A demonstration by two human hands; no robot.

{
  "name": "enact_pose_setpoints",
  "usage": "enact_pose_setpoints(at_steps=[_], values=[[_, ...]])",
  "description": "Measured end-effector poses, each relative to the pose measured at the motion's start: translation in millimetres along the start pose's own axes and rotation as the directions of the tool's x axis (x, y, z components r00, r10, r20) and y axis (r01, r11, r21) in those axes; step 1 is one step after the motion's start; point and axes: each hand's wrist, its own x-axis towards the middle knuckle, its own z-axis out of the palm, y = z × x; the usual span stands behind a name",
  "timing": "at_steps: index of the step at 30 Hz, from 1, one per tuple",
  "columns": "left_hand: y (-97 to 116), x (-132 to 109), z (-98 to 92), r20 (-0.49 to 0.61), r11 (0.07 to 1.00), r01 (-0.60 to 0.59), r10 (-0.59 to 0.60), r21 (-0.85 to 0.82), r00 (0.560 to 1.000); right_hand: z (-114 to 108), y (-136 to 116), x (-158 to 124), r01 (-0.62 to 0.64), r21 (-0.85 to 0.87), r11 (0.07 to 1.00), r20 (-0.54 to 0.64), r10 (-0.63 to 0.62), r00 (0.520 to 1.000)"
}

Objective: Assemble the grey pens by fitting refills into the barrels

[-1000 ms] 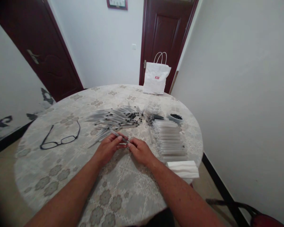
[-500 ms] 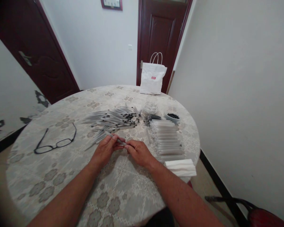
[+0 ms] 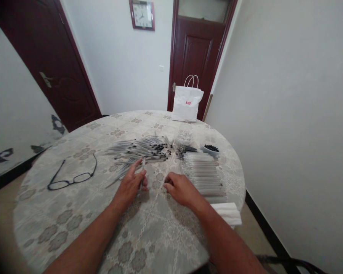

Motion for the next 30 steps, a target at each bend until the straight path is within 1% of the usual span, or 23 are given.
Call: enact_pose_setpoints(at_steps=[1,3,5,6,7,9,10,11,12,13,14,15,16,17,18,20,21,23,26,28,30], values=[[0.4,-0.3,-1.0,-0.009,1.0,-0.001,0.001,-0.005,1.0,-11.6,-0.7,1.4,0.01,-0.04,0.999,0.016,-0.009,1.0],[-0.2,-0.4,-2.6,0.005,0.999,-0.01,0.01,-0.038,1.0,-36.9,0.8,11.1,0.045,-0.11,0.993,0.028,-0.042,0.999],[-1.3,-0.2,-3.0,0.045,0.995,-0.005,0.01,-0.102,0.999,-63.3,6.7,30.3,0.046,-0.167,0.985,-0.035,-0.052,0.998],[-1.7,-0.2,-2.6,0.069,0.99,0.007,0.003,-0.143,0.998,-76.2,11.0,42.5,0.025,-0.193,0.981,-0.113,-0.047,0.992],[-1.7,-0.3,-1.9,0.095,0.982,0.026,-0.008,-0.187,0.995,-88.4,15.7,55.4,-0.012,-0.215,0.977,-0.223,-0.037,0.974],[-1.1,-0.7,-0.2,0.159,0.96,0.081,-0.039,-0.267,0.986,-108.1,24.3,79.1,-0.071,-0.207,0.976,-0.437,-0.027,0.899],[-0.6,-1.1,0.6,0.193,0.947,0.111,-0.054,-0.3,0.98,-114.3,27.1,88.1,-0.092,-0.187,0.978,-0.511,-0.017,0.859],[-0.1,-1.4,1.0,0.223,0.934,0.137,-0.064,-0.33,0.973,-117.1,28.5,94.1,-0.106,-0.16,0.981,-0.56,-0.002,0.828],[0.3,-1.6,1.1,0.249,0.92,0.16,-0.07,-0.359,0.966,-116.0,28.1,97.0,-0.114,-0.131,0.985,-0.586,0.016,0.81],[0.5,-1.9,0.7,0.27,0.904,0.178,-0.073,-0.389,0.96,-110.7,26.0,96.6,-0.115,-0.104,0.988,-0.589,0.032,0.808],[0.7,-2.1,0.0,0.287,0.887,0.194,-0.074,-0.418,0.955,-101.3,22.2,93.3,-0.107,-0.08,0.991,-0.569,0.043,0.822],[0.9,-2.3,-1.0,0.303,0.871,0.208,-0.072,-0.446,0.95,-88.2,17.1,87.8,-0.092,-0.054,0.994,-0.53,0.05,0.846],[1.2,-2.7,-2.1,0.321,0.854,0.222,-0.069,-0.47,0.945,-72.2,11.0,80.9,-0.069,-0.026,0.997,-0.469,0.048,0.882],[1.6,-3.1,-3.2,0.34,0.838,0.238,-0.067,-0.491,0.938,-54.4,4.5,73.3,-0.041,0.01,0.999,-0.383,0.042,0.923],[2.3,-3.7,-4.2,0.36,0.824,0.253,-0.065,-0.506,0.931,-36.1,-1.9,65.8,-0.021,0.061,0.998,-0.314,0.039,0.949],[4.0,-5.1,-6.0,0.393,0.802,0.277,-0.059,-0.529,0.918,-2.7,-12.5,53.9,0.001,0.195,0.981,-0.209,0.041,0.977],[5.0,-5.6,-6.8,0.403,0.792,0.286,-0.056,-0.539,0.913,10.6,-16.0,50.1,0.0,0.281,0.96,-0.158,0.046,0.986],[6.8,-5.8,-8.6,0.412,0.765,0.306,-0.058,-0.567,0.909,28.9,-18.4,46.8,-0.04,0.452,0.891,-0.088,0.088,0.992],[8.4,-3.1,-12.7,0.416,0.677,0.356,-0.081,-0.644,0.906,40.4,-13.2,48.3,-0.149,0.636,0.757,-0.005,0.197,0.98],[8.6,0.1,-15.7,0.393,0.609,0.368,-0.099,-0.702,0.914,44.5,-8.0,49.7,-0.196,0.691,0.696,0.032,0.242,0.97],[7.7,3.0,-17.3,0.345,0.576,0.342,-0.11,-0.742,0.932,49.2,-4.7,49.8,-0.2,0.708,0.677,0.023,0.26,0.965]])
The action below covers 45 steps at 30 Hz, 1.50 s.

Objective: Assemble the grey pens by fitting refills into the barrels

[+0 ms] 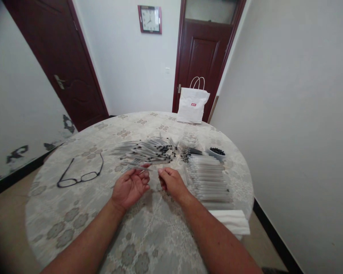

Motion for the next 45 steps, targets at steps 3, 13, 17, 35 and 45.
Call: enact_pose_setpoints(at_steps=[3,13,17,35,45], values=[[-3.3,3.7,-2.0,-0.051,0.994,-0.09,0.093,0.055,0.994,4.5,5.4,-1.6,0.027,-0.035,0.999,-0.032,-0.028,0.999],[-22.9,14.6,-6.8,-0.248,0.879,-0.216,0.343,0.425,0.906,3.6,9.8,-3.5,0.04,-0.032,0.999,-0.001,-0.04,0.999],[-22.2,15.6,-8.3,-0.266,0.88,-0.237,0.366,0.412,0.892,0.6,6.0,-5.0,0.193,-0.249,0.949,0.003,-0.199,0.98],[-20.2,16.3,-9.3,-0.289,0.881,-0.255,0.385,0.399,0.876,-3.9,8.1,-0.8,0.24,-0.3,0.923,-0.005,-0.253,0.967],[-21.0,17.0,-10.6,-0.279,0.861,-0.274,0.415,0.429,0.866,-4.1,10.2,-2.1,0.18,-0.251,0.951,-0.015,-0.19,0.982]])
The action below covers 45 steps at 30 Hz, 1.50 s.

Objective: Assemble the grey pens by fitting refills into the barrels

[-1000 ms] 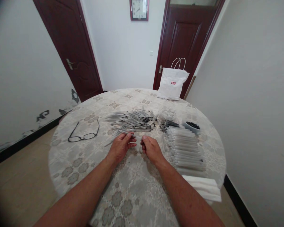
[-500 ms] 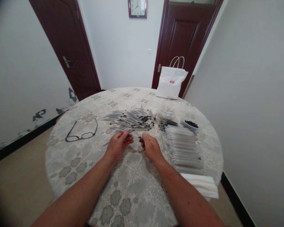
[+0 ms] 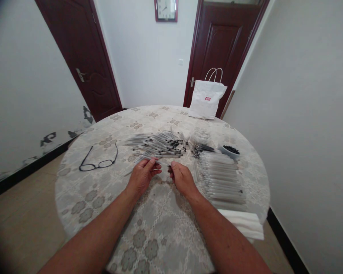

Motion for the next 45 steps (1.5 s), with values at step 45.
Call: enact_pose_setpoints(at_steps=[45], values=[[-1.5,-1.9,0.1,0.01,1.0,-0.019,0.018,0.011,1.0,-0.2,-1.2,-0.8,-0.037,0.041,0.998,0.02,0.036,0.999]])
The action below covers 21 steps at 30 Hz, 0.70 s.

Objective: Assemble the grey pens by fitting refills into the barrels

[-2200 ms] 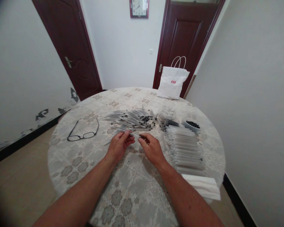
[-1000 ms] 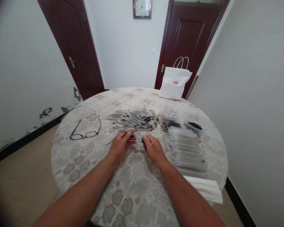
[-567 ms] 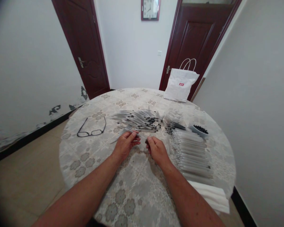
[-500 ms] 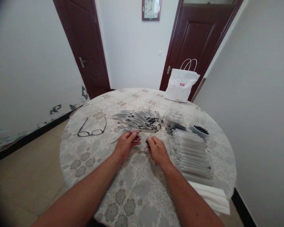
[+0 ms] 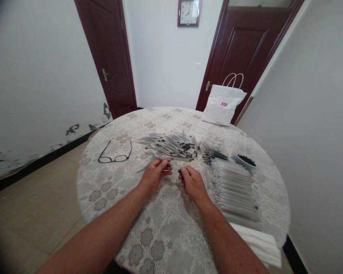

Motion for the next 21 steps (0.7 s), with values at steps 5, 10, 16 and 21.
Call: enact_pose_setpoints(at_steps=[5,10,16,21], values=[[-1.0,1.3,-0.9,-0.002,1.0,-0.002,0.002,-0.009,1.0,0.4,1.5,0.8,0.012,0.065,0.998,-0.031,-0.01,0.999],[0.8,0.3,0.3,-0.005,1.0,0.01,-0.01,-0.01,1.0,1.0,4.6,-0.2,-0.071,0.145,0.987,-0.011,0.073,0.997],[0.0,1.1,0.3,-0.015,0.999,0.033,-0.034,-0.012,0.999,1.2,0.7,1.2,-0.017,0.034,0.999,-0.023,0.018,1.0],[1.4,1.0,2.5,-0.025,0.994,0.027,-0.029,-0.105,0.999,2.3,-4.7,0.1,-0.019,0.044,0.999,-0.022,0.02,1.0]])
